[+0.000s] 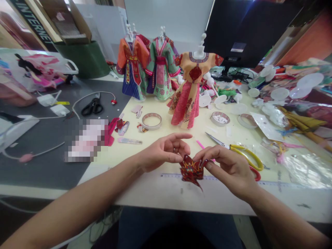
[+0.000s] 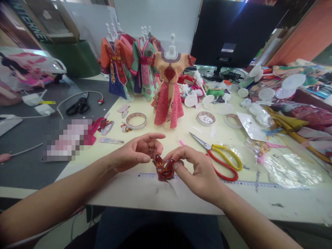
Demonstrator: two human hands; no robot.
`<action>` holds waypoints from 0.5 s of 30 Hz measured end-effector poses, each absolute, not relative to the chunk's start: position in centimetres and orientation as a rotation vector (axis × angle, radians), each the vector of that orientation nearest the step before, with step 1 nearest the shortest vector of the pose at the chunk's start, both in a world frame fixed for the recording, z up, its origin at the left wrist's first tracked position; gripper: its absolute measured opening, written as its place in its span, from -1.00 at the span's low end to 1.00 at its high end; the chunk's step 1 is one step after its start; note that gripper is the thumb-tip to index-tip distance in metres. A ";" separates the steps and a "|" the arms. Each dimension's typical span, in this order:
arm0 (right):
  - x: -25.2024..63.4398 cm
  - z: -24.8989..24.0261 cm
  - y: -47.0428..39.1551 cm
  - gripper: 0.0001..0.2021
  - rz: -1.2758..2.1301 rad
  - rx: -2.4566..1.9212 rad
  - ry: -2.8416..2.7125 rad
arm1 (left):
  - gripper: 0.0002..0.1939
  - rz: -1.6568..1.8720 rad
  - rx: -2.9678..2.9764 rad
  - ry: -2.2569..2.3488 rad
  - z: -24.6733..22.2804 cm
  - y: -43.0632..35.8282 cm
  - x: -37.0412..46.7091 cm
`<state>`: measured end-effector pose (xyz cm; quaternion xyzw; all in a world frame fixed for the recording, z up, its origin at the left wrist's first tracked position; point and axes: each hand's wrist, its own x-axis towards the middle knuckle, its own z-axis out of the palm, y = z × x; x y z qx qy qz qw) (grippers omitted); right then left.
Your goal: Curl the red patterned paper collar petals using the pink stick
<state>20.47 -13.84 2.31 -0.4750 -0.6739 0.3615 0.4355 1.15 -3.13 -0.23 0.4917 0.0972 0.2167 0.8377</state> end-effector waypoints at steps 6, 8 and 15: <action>20.4 2.4 -13.9 -0.94 1.006 -1.182 -1.602 | -0.35 0.340 1.101 0.221 0.0 -3.3 1.2; 20.3 2.5 -13.9 -0.95 1.033 -1.151 -1.605 | -0.36 0.294 1.123 0.236 0.0 -3.4 1.2; 20.3 2.6 -13.9 -0.95 0.974 -1.169 -1.637 | -0.49 0.186 1.133 0.282 0.0 -3.7 1.2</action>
